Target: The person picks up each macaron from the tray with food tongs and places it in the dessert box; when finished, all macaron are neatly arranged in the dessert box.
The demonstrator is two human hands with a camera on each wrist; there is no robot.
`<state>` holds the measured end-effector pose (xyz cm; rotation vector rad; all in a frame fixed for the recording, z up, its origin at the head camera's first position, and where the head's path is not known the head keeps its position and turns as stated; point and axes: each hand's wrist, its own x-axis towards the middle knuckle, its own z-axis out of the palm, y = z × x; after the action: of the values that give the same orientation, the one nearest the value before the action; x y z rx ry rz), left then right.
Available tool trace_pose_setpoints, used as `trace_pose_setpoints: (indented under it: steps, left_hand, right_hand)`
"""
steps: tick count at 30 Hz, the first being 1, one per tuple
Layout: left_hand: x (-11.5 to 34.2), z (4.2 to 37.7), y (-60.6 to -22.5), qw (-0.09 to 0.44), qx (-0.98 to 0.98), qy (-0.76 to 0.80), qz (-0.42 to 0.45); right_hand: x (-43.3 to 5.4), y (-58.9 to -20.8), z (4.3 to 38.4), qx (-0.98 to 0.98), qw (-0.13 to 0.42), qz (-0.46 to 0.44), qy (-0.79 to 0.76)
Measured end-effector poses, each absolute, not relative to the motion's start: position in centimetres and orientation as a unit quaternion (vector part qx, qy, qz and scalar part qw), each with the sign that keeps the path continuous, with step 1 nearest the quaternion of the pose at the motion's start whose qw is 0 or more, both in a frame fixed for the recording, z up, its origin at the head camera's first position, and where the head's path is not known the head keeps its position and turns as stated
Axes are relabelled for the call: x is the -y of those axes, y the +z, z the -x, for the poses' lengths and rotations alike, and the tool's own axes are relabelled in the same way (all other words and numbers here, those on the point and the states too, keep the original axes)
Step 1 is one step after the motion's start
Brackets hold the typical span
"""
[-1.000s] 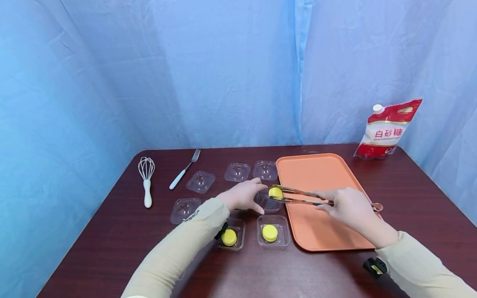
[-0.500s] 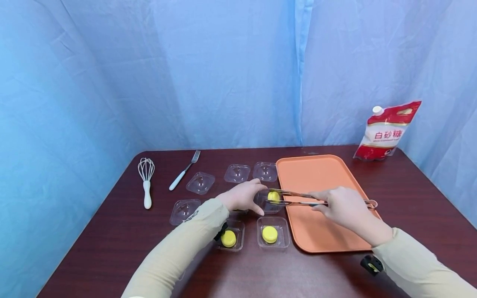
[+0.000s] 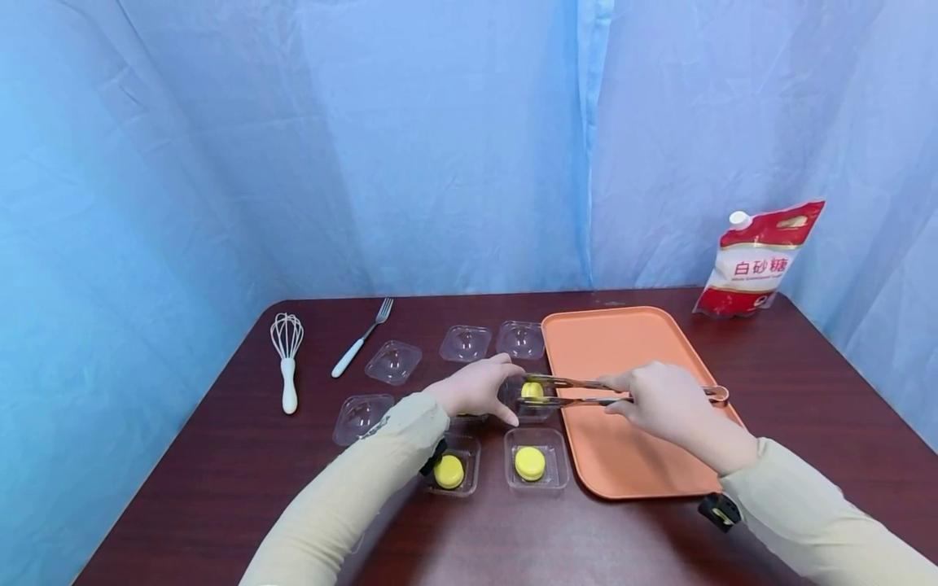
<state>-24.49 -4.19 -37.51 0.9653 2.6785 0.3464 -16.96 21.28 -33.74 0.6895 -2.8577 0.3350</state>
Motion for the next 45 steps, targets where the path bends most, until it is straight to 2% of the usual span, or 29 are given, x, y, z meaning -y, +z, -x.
trace_pose_setpoints:
  steps: [7,19,31,45]
  left_hand:
    - [4.3,24.5,-37.5,0.134,-0.924,0.123,-0.338]
    - [4.2,24.4,-37.5,0.137,-0.924,0.118,-0.336]
    - [4.1,24.2,-37.4,0.148,-0.929,0.115,-0.318]
    - [4.0,23.9,-36.9,0.153,-0.931,0.083,-0.322]
  right_hand:
    - [-20.9,-33.5,17.2,0.963,0.079,-0.233,0.109]
    - [-21.7,-34.3,17.4,0.955,0.091,-0.25,0.133]
    - [-23.5,-34.9,17.1,0.943,0.098,-0.234,0.213]
    - [-26.1,-34.9,16.9,0.94,0.015,-0.184,0.286]
